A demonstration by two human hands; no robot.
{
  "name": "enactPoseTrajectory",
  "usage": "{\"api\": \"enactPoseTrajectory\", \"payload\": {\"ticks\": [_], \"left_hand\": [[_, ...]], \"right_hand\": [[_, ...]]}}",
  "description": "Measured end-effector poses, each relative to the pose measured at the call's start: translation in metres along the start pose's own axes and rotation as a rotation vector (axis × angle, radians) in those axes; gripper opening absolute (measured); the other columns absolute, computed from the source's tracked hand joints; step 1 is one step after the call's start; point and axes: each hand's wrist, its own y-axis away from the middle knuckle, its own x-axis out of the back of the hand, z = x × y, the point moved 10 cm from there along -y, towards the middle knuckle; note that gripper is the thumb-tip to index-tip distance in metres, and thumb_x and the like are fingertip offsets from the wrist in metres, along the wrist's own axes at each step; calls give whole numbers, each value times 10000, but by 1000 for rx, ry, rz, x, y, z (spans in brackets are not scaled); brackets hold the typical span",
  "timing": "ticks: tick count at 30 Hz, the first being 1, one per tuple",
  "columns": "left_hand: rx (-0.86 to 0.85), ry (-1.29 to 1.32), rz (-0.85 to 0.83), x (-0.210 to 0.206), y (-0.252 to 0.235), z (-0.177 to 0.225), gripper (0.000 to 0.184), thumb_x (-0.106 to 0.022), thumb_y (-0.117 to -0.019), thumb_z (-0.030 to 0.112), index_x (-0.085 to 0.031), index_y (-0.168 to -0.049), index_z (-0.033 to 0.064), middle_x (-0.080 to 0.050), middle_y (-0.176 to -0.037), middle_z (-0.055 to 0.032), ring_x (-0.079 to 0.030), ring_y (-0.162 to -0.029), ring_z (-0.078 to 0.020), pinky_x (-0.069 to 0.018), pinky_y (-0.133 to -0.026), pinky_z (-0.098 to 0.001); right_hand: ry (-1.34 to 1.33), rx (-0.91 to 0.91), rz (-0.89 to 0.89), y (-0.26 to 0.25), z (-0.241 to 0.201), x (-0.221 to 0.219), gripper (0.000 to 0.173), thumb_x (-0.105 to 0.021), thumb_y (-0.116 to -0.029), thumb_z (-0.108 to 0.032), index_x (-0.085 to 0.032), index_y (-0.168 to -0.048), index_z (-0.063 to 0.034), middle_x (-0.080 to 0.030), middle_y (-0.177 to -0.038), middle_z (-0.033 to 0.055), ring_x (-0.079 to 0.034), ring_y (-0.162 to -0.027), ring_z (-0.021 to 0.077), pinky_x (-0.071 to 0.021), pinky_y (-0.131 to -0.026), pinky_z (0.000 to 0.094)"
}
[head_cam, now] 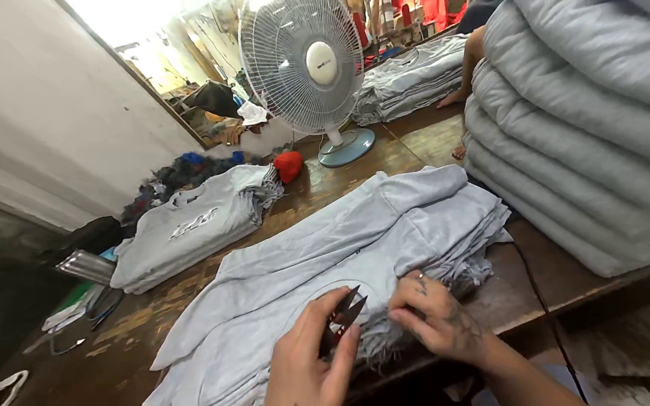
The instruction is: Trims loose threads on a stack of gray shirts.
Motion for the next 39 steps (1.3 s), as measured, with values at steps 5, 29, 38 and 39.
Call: {"api": "enactPoseTrajectory", "payload": {"ticks": [5,29,38,39], "left_hand": [[-231,-264,-188,-2,-5,24,336,-563,-991,338,-707,-1218,138,-693,-904,-37,-665,-749,-152,-546,-603,-320],[-424,-460,-183,-21,-12,39,310,-498,-956,173,-758,-1126,165,-700,-822,-34,-656,-654,-217,-480,-514,-362],[-394,-434,-148,-22,-14,36,325,-488,-978,221,-735,-1179,153,-698,-856,-47,-662,-682,-219,-494,-535,-365],[-375,-395,-145,-20,-14,36,332,-492,-991,250,-722,-1206,144,-697,-870,-55,-665,-696,-217,-505,-545,-363]], "right_hand": [[-248,-12,-40,10,2,5,284,-557,-1035,-247,-663,-863,-48,-672,-803,70,-645,-854,129,-463,-950,280],[-398,-103,9,12,11,3,353,-539,-1058,-316,-622,-860,-35,-647,-800,59,-619,-847,61,-435,-946,235],[-416,-68,4,14,6,2,349,-548,-1058,-321,-633,-856,-49,-659,-777,44,-637,-806,50,-419,-1042,274],[-392,-42,-16,16,1,1,370,-559,-1050,-345,-638,-826,-61,-655,-745,37,-635,-771,56,-433,-1010,280]]}}
